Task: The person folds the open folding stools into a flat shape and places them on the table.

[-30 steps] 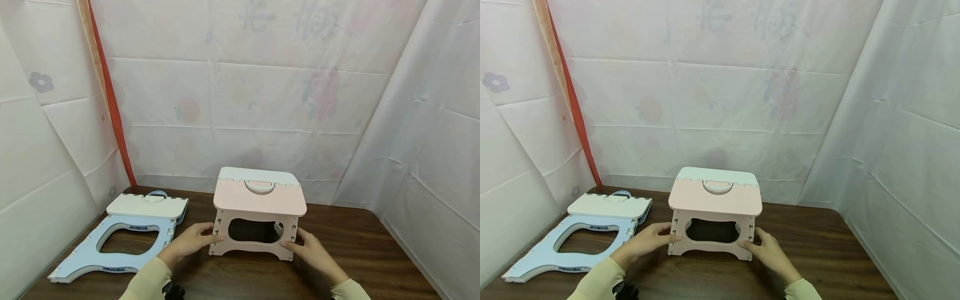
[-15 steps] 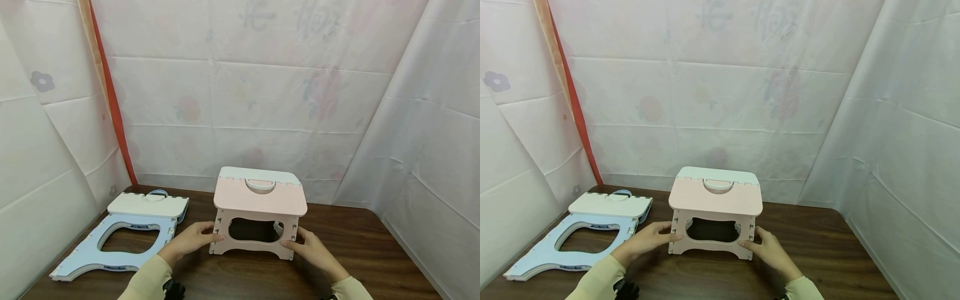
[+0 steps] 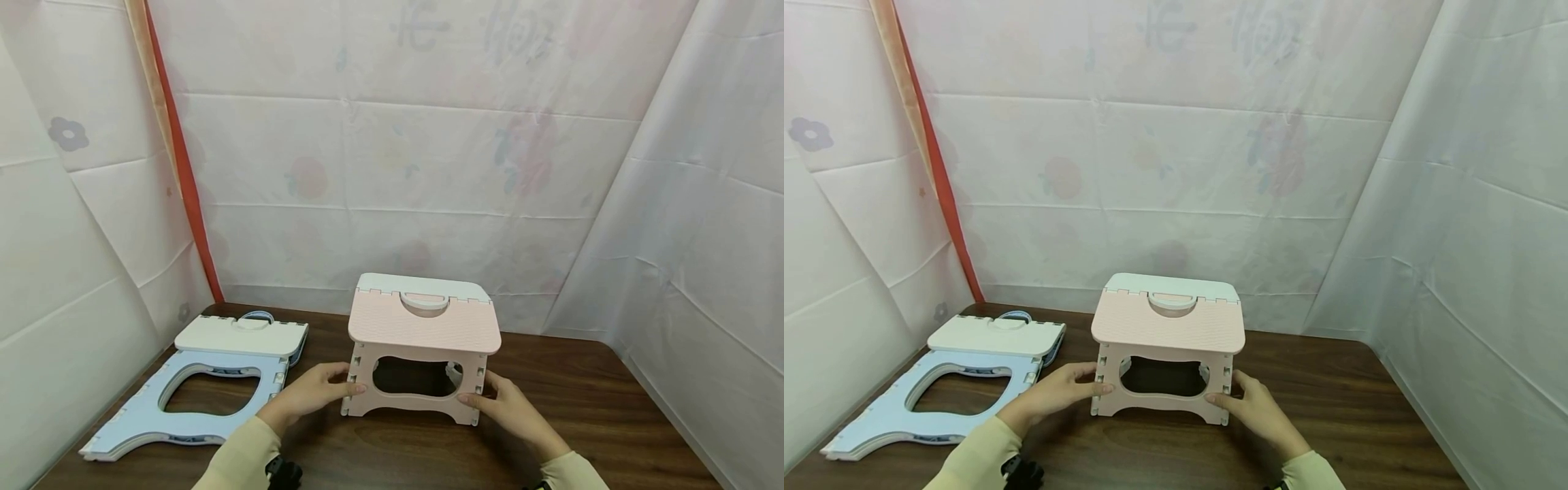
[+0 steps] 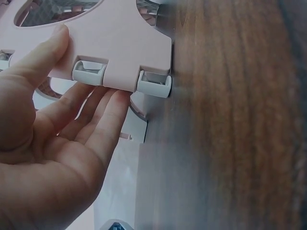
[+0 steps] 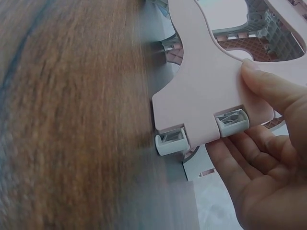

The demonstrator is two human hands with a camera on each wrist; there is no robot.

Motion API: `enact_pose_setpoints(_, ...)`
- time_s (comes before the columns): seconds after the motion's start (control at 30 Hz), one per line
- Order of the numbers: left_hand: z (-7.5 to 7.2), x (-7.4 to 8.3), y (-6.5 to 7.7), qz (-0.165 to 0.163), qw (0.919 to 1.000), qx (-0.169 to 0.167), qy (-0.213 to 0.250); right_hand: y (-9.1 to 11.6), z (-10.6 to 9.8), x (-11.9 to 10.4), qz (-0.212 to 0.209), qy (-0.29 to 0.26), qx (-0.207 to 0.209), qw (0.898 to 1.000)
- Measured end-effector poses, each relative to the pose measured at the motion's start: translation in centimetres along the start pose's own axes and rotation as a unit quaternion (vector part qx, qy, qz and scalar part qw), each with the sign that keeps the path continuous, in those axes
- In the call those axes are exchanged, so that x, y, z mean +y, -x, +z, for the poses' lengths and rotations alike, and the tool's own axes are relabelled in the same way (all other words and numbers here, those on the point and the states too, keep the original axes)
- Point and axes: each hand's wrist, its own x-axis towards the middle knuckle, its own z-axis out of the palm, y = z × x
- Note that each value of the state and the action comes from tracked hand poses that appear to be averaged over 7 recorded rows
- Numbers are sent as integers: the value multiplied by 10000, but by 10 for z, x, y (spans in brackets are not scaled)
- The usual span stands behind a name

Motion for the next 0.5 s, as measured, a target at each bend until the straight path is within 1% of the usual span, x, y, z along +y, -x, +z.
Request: enact_pose_setpoints(0.5,-1,-2,-2,53,9999,-111,76,-1,0,4,-1,-11,-28,10000)
